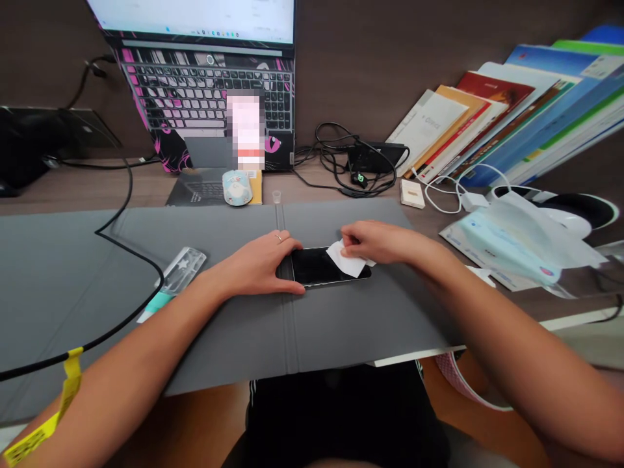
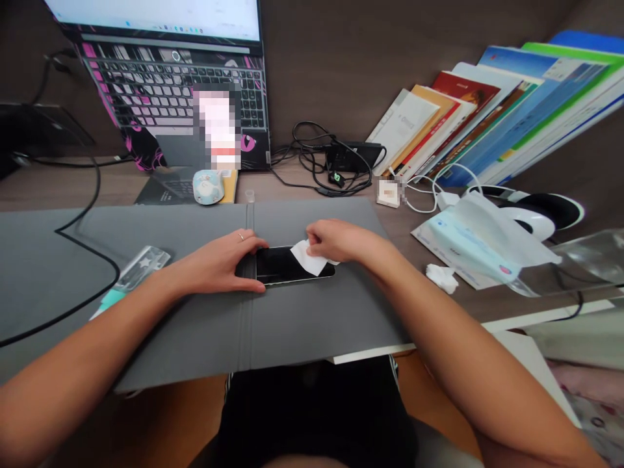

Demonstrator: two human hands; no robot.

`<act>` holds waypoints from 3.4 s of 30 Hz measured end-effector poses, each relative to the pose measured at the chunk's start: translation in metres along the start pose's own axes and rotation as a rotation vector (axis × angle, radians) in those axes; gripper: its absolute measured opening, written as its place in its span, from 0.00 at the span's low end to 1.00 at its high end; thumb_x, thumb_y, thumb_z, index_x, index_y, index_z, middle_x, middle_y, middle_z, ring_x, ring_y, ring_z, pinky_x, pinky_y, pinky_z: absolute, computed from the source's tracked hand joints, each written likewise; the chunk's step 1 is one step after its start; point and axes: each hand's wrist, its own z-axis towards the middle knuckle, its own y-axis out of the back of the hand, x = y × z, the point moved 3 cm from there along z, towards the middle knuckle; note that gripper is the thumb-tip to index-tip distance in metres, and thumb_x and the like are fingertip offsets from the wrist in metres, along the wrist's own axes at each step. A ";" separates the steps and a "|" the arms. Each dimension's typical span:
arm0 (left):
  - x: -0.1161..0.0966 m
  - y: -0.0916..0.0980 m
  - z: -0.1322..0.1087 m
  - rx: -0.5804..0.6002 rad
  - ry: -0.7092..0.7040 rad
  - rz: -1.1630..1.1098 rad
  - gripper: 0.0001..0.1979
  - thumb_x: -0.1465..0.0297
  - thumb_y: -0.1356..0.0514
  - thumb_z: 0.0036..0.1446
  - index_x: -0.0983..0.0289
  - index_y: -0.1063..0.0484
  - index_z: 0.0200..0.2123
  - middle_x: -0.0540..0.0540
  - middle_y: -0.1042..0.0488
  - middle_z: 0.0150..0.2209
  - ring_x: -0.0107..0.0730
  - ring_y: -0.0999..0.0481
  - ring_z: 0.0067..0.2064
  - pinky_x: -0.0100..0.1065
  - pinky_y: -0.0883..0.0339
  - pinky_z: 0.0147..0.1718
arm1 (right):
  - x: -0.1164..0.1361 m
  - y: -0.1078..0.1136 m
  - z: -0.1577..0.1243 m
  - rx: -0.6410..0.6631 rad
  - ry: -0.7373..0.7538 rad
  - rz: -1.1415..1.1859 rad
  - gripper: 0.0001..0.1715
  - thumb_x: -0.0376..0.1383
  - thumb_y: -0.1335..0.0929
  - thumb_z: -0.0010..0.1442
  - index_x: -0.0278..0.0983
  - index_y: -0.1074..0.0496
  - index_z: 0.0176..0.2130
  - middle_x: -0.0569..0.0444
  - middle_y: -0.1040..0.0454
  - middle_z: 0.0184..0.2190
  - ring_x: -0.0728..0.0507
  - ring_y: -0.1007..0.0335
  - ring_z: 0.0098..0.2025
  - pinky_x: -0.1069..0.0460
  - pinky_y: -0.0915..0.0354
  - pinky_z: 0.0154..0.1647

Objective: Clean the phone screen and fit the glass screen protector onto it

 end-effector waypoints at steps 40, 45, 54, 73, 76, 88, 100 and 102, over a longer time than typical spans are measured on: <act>0.007 -0.004 -0.001 -0.037 0.112 -0.155 0.45 0.44 0.32 0.48 0.62 0.39 0.62 0.58 0.28 0.46 0.46 0.27 0.47 0.43 0.31 0.44 | 0.044 0.006 0.030 0.033 0.136 -0.067 0.04 0.34 0.33 0.59 0.39 0.33 0.31 0.54 0.26 0.32 0.45 0.35 0.33 0.52 0.46 0.31; 0.008 -0.006 -0.001 -0.050 0.091 -0.155 0.43 0.46 0.32 0.50 0.59 0.39 0.63 0.61 0.28 0.52 0.50 0.28 0.51 0.47 0.32 0.48 | 0.067 0.000 0.035 0.020 0.186 -0.055 0.01 0.34 0.33 0.60 0.39 0.30 0.34 0.52 0.25 0.34 0.44 0.33 0.36 0.51 0.46 0.32; 0.004 -0.005 -0.001 -0.043 0.101 -0.161 0.44 0.47 0.32 0.50 0.61 0.39 0.63 0.57 0.28 0.47 0.45 0.27 0.47 0.42 0.32 0.46 | -0.007 0.001 -0.003 -0.021 0.071 -0.007 0.07 0.34 0.35 0.62 0.39 0.37 0.31 0.57 0.33 0.27 0.47 0.40 0.29 0.53 0.48 0.29; 0.002 -0.006 -0.001 -0.071 0.076 -0.173 0.38 0.49 0.31 0.50 0.60 0.35 0.59 0.58 0.27 0.48 0.47 0.27 0.48 0.45 0.32 0.46 | 0.051 -0.006 0.028 -0.021 0.190 -0.007 0.02 0.34 0.33 0.62 0.38 0.30 0.37 0.53 0.24 0.37 0.46 0.33 0.37 0.54 0.46 0.33; 0.001 -0.004 0.000 -0.049 0.100 -0.157 0.39 0.48 0.31 0.50 0.62 0.35 0.59 0.57 0.27 0.46 0.46 0.27 0.47 0.43 0.32 0.44 | 0.019 -0.005 0.012 -0.034 0.136 0.009 0.03 0.34 0.34 0.63 0.38 0.32 0.35 0.54 0.26 0.33 0.47 0.35 0.34 0.54 0.46 0.32; 0.002 -0.005 0.000 -0.044 0.073 -0.133 0.31 0.46 0.33 0.51 0.60 0.31 0.50 0.54 0.29 0.42 0.42 0.29 0.43 0.39 0.35 0.40 | -0.005 0.002 0.008 -0.007 0.059 -0.015 0.05 0.35 0.33 0.62 0.38 0.32 0.33 0.54 0.27 0.31 0.46 0.35 0.34 0.53 0.47 0.31; 0.004 -0.007 -0.001 -0.080 0.109 -0.204 0.38 0.48 0.31 0.47 0.61 0.34 0.56 0.58 0.27 0.48 0.47 0.27 0.47 0.44 0.32 0.45 | 0.064 0.001 0.039 0.026 0.156 -0.031 0.06 0.35 0.33 0.61 0.38 0.26 0.39 0.52 0.22 0.35 0.46 0.31 0.36 0.53 0.46 0.31; 0.004 -0.007 -0.001 -0.066 0.112 -0.197 0.39 0.47 0.31 0.48 0.61 0.35 0.57 0.58 0.27 0.46 0.46 0.27 0.46 0.43 0.32 0.44 | 0.051 0.001 0.032 0.013 0.130 -0.021 0.04 0.36 0.33 0.62 0.38 0.27 0.38 0.53 0.23 0.34 0.46 0.32 0.35 0.54 0.46 0.31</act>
